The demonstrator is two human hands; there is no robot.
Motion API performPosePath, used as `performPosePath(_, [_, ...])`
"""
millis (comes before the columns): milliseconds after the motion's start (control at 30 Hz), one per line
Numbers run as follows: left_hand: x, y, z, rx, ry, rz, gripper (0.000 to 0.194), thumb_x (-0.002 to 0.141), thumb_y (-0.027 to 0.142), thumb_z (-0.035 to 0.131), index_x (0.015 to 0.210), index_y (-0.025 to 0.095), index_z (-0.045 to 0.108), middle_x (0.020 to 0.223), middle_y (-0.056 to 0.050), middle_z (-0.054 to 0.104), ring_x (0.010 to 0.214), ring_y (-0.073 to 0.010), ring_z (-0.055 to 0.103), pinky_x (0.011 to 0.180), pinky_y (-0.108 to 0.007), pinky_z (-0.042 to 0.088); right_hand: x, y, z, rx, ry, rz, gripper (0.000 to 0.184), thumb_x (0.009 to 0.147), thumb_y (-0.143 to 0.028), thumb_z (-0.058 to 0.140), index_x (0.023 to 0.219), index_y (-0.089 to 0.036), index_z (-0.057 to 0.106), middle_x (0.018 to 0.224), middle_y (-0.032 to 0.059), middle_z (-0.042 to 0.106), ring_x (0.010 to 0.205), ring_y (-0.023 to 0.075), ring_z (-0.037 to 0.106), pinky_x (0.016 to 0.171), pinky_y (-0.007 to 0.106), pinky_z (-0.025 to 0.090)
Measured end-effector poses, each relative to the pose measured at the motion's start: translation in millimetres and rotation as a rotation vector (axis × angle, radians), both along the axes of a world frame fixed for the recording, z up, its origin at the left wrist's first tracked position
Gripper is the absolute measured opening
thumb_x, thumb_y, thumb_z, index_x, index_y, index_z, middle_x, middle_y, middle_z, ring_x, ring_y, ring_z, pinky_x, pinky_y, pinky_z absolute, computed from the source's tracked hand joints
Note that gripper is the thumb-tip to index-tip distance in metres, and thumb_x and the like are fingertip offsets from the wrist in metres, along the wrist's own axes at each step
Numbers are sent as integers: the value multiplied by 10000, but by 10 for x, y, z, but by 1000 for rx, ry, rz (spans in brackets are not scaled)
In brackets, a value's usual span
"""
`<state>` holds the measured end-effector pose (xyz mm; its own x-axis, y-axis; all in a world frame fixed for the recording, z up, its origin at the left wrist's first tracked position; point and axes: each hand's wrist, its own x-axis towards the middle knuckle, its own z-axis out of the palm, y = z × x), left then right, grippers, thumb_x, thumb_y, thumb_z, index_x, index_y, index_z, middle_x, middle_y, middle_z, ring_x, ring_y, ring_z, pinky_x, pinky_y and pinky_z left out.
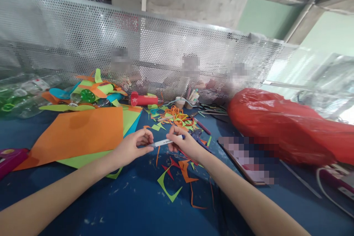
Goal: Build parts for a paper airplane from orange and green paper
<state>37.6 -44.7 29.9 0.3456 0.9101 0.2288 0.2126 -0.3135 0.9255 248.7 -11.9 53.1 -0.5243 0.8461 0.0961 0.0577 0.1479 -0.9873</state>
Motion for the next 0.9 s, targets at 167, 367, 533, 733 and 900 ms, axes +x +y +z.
performPosePath(167, [-37,26,-19,-91,162,9,219,803,387,589,863,177,590,723,14,610,684,-141,607,656,-254,469,-24,0,-33,-97,5,80,360,730,-467,693,740,-204,447,595,-19,689,465,86,578,506,206,462])
performPosePath(367, [-65,9,-41,-48,297,-22,343,843,463,513,734,161,636,511,56,489,469,-103,467,491,-220,337,-17,5,-85,-181,44,129,387,704,-474,719,745,-200,449,593,-20,696,487,84,604,509,186,454])
performPosePath(533, [-94,12,-72,-8,350,-9,419,850,528,471,751,160,645,490,70,406,474,-99,378,473,-220,271,-49,-23,-129,-176,93,166,387,721,-479,705,750,-203,436,599,-27,693,495,77,588,520,187,438])
performPosePath(733, [-9,-90,-30,42,254,38,405,874,534,428,738,178,567,576,63,372,515,-104,351,485,-224,282,-104,-102,-64,-199,163,207,383,741,-491,681,782,-215,419,601,-41,676,530,90,602,555,213,447])
performPosePath(900, [97,-112,18,43,77,159,450,912,561,281,789,202,522,569,54,368,518,-126,382,511,-240,339,-189,-228,35,-120,218,132,359,763,-496,652,780,-229,412,581,-65,632,520,95,577,574,233,452])
